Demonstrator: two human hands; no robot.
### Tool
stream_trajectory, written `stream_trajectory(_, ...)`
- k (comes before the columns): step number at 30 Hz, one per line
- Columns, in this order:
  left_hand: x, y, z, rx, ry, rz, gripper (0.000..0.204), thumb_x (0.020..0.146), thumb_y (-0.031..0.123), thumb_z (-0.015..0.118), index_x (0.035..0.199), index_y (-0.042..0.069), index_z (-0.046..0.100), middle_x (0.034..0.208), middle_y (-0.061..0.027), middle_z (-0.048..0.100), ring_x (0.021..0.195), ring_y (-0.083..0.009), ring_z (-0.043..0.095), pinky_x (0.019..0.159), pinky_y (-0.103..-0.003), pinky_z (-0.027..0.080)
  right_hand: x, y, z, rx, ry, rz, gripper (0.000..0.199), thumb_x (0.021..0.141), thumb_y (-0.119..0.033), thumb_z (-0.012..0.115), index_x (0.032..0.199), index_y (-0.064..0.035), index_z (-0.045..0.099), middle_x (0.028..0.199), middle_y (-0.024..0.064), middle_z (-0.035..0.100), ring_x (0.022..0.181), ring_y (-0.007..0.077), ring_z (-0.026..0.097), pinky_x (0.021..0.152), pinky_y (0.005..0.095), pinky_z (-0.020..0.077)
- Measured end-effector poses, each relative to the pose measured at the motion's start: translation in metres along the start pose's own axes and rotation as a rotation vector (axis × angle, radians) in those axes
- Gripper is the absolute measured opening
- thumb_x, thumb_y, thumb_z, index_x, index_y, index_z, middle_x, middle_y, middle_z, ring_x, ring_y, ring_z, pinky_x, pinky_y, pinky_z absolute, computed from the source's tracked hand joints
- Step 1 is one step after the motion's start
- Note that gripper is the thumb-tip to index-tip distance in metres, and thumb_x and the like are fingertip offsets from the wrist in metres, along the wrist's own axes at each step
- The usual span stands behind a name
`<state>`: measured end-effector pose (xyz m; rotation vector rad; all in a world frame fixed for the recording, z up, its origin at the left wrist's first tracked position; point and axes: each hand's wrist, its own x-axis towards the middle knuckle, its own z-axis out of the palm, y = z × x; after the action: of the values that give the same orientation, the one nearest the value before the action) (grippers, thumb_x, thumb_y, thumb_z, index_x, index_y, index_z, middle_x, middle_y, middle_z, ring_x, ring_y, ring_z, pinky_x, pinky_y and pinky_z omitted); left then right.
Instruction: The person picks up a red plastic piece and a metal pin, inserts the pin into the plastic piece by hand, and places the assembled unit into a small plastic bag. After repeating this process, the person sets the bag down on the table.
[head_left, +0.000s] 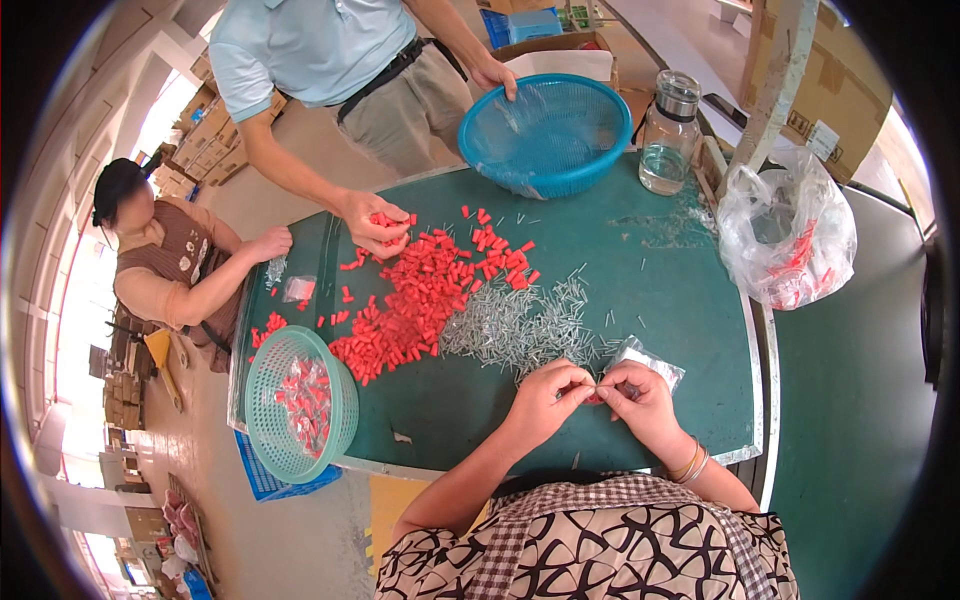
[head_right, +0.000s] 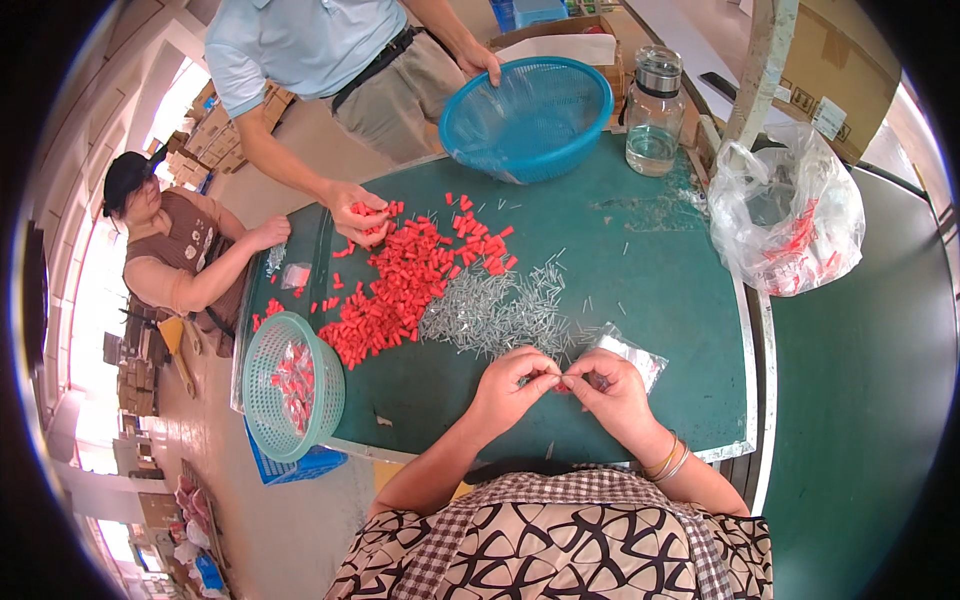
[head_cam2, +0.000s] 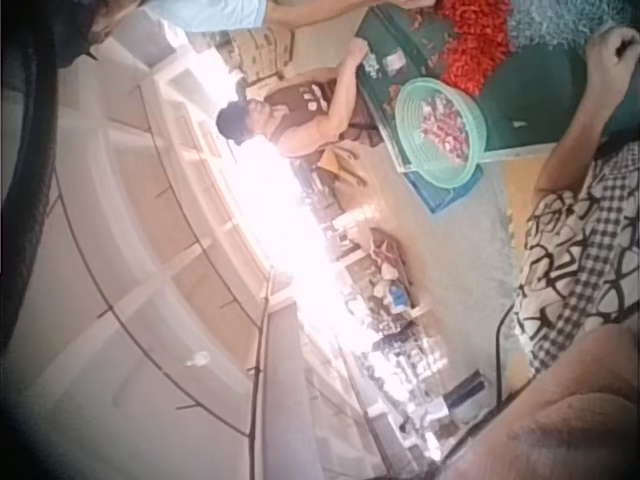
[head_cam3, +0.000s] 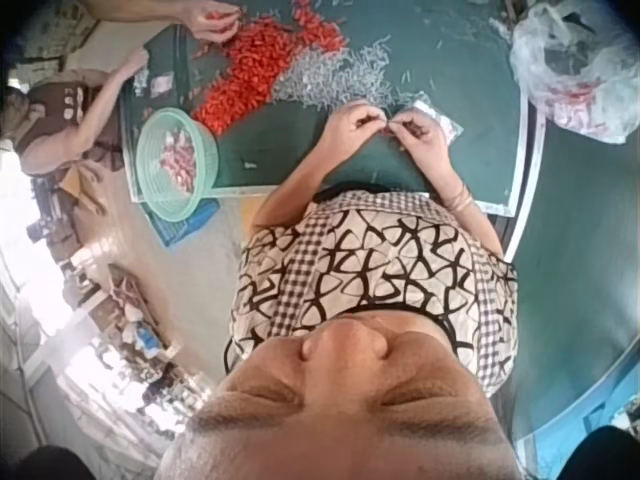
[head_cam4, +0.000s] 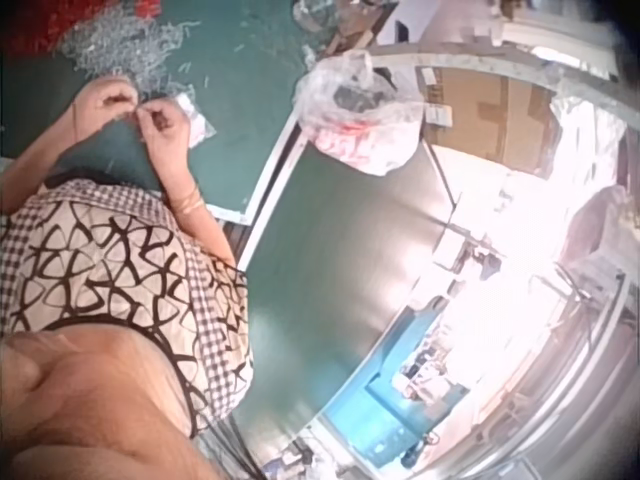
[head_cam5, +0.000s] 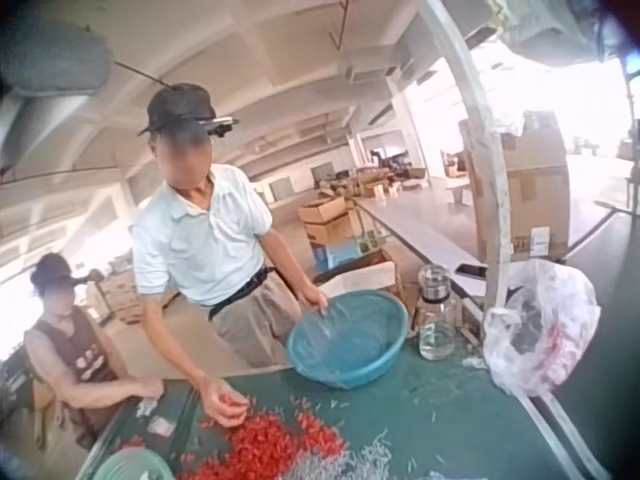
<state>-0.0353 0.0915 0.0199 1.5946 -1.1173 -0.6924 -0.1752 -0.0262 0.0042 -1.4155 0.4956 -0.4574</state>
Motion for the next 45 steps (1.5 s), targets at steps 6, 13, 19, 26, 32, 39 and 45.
stream_trajectory(6, -0.002, 0.002, -0.002, 0.043, 0.014, 0.022, 0.006, 0.081, 0.003, 0.068, 0.086, 0.001, 0.065, 0.081, -0.0067, 0.06, 0.071, -0.0161, 0.057, 0.064, -0.028, 0.046, 0.0, 0.006, -0.002, -0.105, -0.013, -0.083, 0.002, 0.083, -0.001, 0.068, 0.082, -0.0012, 0.066, 0.08, 0.0027, 0.06, 0.057, 0.0045, 0.053, 0.047, 0.0187, 0.0442)
stream_trajectory(13, -0.025, 0.006, -0.039, 0.094, 0.22, -0.093, 0.001, 0.083, 0.0, 0.064, 0.084, 0.0, 0.063, 0.08, -0.0045, 0.059, 0.072, -0.0108, 0.057, 0.063, -0.024, 0.044, 0.002, 0.009, -0.006, 0.116, -0.003, 0.044, 0.005, 0.088, -0.006, 0.066, 0.088, -0.0018, 0.064, 0.079, 0.0009, 0.06, 0.058, 0.0059, 0.054, 0.049, 0.0188, 0.0453)
stream_trajectory(19, -0.068, 0.03, -0.107, 0.112, 0.987, -0.011, 0.005, 0.088, 0.004, 0.062, 0.092, 0.003, 0.062, 0.084, -0.0009, 0.059, 0.072, -0.0079, 0.055, 0.066, -0.022, 0.045, 0.007, 0.02, -0.021, 0.652, -0.158, 0.206, 0.022, 0.098, -0.025, 0.053, 0.102, -0.0054, 0.062, 0.073, -0.0009, 0.054, 0.051, 0.006, 0.041, 0.045, 0.0205, 0.0358)
stream_trajectory(26, -0.118, 0.034, -0.198, 0.926, 1.404, -0.024, 0.019, 0.09, 0.007, 0.061, 0.107, -0.001, 0.062, 0.1, -0.0073, 0.062, 0.084, -0.0164, 0.058, 0.076, -0.031, 0.048, 0.019, 0.022, -0.02, 1.329, -0.38, 0.382, 0.034, 0.093, -0.011, 0.055, 0.126, -0.0082, 0.053, 0.094, 0.0025, 0.057, 0.069, 0.01, 0.044, 0.066, 0.0243, 0.0385)
stream_trajectory(32, -0.058, 0.019, -0.066, 0.426, 0.745, -0.171, 0.008, 0.085, 0.008, 0.066, 0.091, 0.003, 0.069, 0.087, -0.0062, 0.067, 0.078, -0.0179, 0.062, 0.071, -0.03, 0.05, 0.02, 0.022, -0.02, 1.179, -0.251, 0.407, 0.049, 0.088, 0.004, 0.052, 0.136, -0.0035, 0.044, 0.12, 0.0122, 0.057, 0.107, 0.0232, 0.058, 0.097, 0.0364, 0.0458)
stream_trajectory(39, 0.002, 0.018, 0.044, 0.469, 0.18, 0.032, 0.017, 0.078, 0.006, 0.072, 0.093, 0.004, 0.066, 0.075, -0.0072, 0.062, 0.061, -0.0176, 0.059, 0.054, -0.028, 0.047, 0.017, 0.035, -0.021, 1.123, -0.261, 0.211, 0.049, 0.09, 0.0, 0.052, 0.138, 0.0013, 0.04, 0.133, 0.0182, 0.052, 0.121, 0.0274, 0.052, 0.104, 0.0388, 0.041)
stream_trajectory(45, 0.005, -0.005, 0.047, 0.412, 0.226, 0.131, 0.009, 0.081, 0.003, 0.068, 0.089, 0.003, 0.064, 0.073, -0.0075, 0.06, 0.06, -0.016, 0.058, 0.054, -0.028, 0.046, 0.015, 0.032, -0.021, 1.049, -0.23, 0.222, 0.049, 0.091, -0.001, 0.051, 0.139, 0.0016, 0.039, 0.135, 0.0191, 0.05, 0.125, 0.0266, 0.048, 0.106, 0.037, 0.0383)
